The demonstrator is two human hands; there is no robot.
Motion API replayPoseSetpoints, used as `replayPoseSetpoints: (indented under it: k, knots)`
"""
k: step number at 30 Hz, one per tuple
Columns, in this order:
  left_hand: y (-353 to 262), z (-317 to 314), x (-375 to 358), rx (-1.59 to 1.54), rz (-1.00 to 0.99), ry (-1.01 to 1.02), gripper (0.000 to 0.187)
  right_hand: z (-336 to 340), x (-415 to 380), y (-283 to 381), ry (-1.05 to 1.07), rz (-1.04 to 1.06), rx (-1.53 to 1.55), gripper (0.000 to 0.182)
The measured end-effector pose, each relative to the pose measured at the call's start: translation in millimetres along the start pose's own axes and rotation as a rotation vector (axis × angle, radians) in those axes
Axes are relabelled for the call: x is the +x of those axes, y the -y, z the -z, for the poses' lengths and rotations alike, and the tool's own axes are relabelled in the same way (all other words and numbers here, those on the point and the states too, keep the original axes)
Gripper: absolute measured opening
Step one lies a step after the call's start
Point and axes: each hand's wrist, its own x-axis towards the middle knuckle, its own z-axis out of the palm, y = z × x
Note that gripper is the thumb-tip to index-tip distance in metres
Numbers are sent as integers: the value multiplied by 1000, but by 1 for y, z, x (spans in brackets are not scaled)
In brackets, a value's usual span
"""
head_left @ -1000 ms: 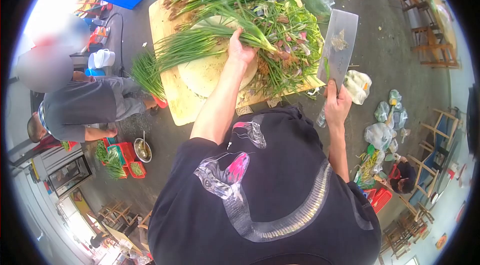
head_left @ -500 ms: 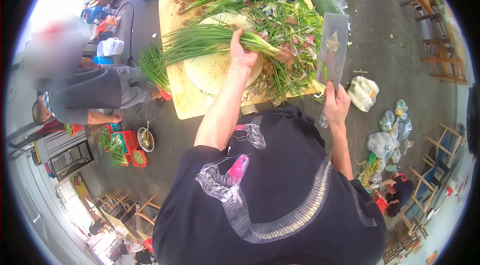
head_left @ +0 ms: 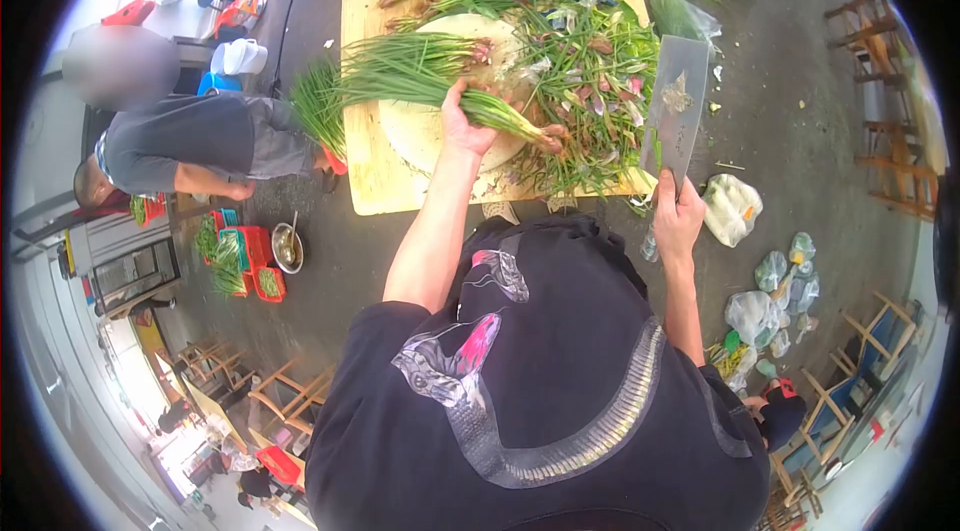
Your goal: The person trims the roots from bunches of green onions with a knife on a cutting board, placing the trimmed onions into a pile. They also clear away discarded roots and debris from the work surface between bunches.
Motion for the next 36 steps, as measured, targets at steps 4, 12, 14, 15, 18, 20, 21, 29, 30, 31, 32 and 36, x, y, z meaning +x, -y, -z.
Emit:
replayPoseSetpoints:
  k: [4, 12, 14, 15, 18, 20, 21, 29, 30, 31, 32, 36]
  knots:
    - [-26, 40, -8, -135, -71, -78, 26, 0, 11, -4, 83, 69, -54, 34]
    - [-90, 105, 16, -178, -244, -214, 38, -21, -5, 7, 49, 77, -59, 39]
    - [-93, 104, 9, -89, -117, -128, 46, -26, -18, 20, 36, -7, -18, 38]
    - [-97, 103, 9, -44, -58, -74, 50, -27, -21, 22, 29, 10, -31, 36]
    - [-95, 148, 26, 366, -67, -211, 54, -30, -33, 30, 11, 39, -60, 32]
    - [-87, 164, 20, 635, -180, -275, 57, -32, -37, 30, 4, 68, -95, 32]
    - [-81, 159, -2, 667, -158, -267, 55, -34, -44, 31, 2, 71, -111, 32]
    - [-78, 94, -6, 1646, -977, 108, 32, -56, -57, 47, 109, 126, -383, 22]
    - [-77, 86, 1, 1795, -1071, 211, 34, -60, -58, 51, 127, 158, -449, 20]
    - [-76, 79, 10, 1939, -1164, 322, 37, -64, -60, 55, 144, 188, -516, 19]
    - [-75, 75, 16, 2078, -1258, 439, 39, -67, -61, 54, 176, 201, -539, 17]
    - [-78, 83, 29, 2148, -993, 580, 38, -85, -76, 56, 220, 120, -606, 18]
